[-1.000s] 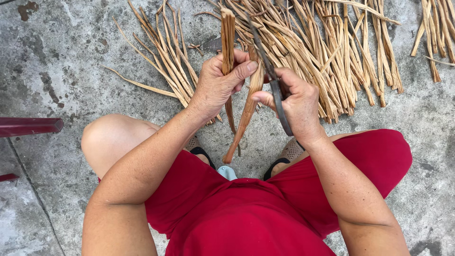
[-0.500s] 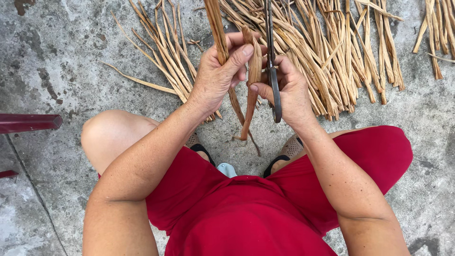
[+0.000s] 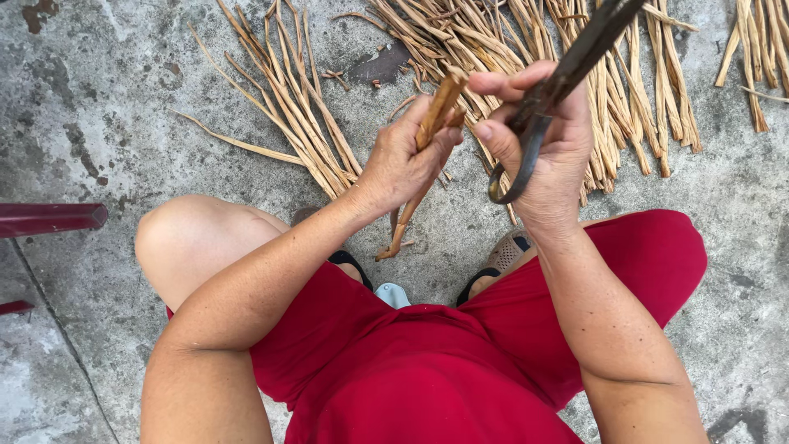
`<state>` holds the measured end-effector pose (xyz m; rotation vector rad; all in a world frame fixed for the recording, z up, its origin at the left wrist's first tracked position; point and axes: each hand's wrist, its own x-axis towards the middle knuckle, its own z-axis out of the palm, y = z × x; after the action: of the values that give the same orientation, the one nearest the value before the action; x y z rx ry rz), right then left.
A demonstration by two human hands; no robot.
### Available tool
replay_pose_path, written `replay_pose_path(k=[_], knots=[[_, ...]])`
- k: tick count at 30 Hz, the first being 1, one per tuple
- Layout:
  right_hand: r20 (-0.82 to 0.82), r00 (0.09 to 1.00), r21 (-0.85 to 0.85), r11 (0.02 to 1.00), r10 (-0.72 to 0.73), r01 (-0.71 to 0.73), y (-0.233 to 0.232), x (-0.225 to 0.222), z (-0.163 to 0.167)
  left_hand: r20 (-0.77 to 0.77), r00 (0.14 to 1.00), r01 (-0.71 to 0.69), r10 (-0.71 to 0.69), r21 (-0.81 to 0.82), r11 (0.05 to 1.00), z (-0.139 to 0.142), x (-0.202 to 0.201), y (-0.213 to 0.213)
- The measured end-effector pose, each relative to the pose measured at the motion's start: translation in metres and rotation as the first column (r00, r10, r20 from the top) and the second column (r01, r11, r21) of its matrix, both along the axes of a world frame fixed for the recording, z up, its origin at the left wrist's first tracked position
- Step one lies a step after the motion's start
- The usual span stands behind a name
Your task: The person sits on a concrete floor and uses shears to trim and split dried plant stems. They pick up stems from a pile, cut them into smaller pieces, and place the trimmed pieces back onto the floor.
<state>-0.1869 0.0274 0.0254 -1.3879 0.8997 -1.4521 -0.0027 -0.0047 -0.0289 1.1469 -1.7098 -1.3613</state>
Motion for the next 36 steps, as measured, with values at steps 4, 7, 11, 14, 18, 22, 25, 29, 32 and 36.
replay_pose_path(k=[4, 7, 11, 14, 18, 22, 25, 29, 32, 36], knots=[[-0.02, 1.0, 0.041, 0.999, 0.006, -0.005, -0.002, 0.008, 0.002, 0.096, 0.994, 0.045, -0.053, 0.075, 0.996, 0.005, -0.008, 0.004], [0.043, 0.999, 0.119, 0.993, -0.014, 0.009, -0.004, 0.006, 0.001, 0.116, 0.976, 0.187, -0.187, 0.011, 0.982, 0.01, -0.006, -0.001], [0.221, 0.975, 0.173, 0.984, 0.001, -0.04, -0.012, -0.012, 0.001, -0.041, 0.946, 0.325, -0.323, 0.129, 0.937, 0.016, 0.012, -0.017], [0.31, 0.95, 0.184, 0.979, 0.027, -0.088, -0.013, -0.027, 0.001, -0.205, 0.941, 0.308, -0.268, 0.197, 0.931, 0.013, 0.028, -0.027], [0.405, 0.913, 0.189, 0.973, 0.045, -0.131, -0.011, -0.034, 0.003, 0.071, 0.994, 0.066, -0.078, 0.154, 0.986, 0.002, 0.034, -0.036], [0.308, 0.951, 0.173, 0.982, 0.02, -0.077, -0.011, -0.027, 0.004, 0.195, 0.977, -0.01, 0.089, -0.373, 0.928, 0.001, 0.035, -0.033], [0.235, 0.972, 0.201, 0.979, -0.013, -0.035, -0.007, -0.01, 0.0, -0.439, 0.898, 0.062, -0.039, 0.039, 0.997, 0.008, 0.027, -0.02], [0.08, 0.996, 0.194, 0.981, -0.036, 0.02, -0.002, 0.002, -0.001, -0.431, 0.899, 0.075, -0.082, -0.033, 0.997, 0.017, 0.015, -0.005], [0.018, 0.999, 0.194, 0.98, -0.047, 0.043, -0.001, 0.003, 0.0, -0.411, 0.908, 0.065, -0.079, -0.048, 0.997, 0.019, 0.011, -0.005], [0.007, 1.0, 0.148, 0.989, -0.003, 0.002, 0.0, 0.002, -0.001, -0.477, 0.877, 0.06, -0.064, -0.025, 0.998, 0.021, 0.012, -0.007]])
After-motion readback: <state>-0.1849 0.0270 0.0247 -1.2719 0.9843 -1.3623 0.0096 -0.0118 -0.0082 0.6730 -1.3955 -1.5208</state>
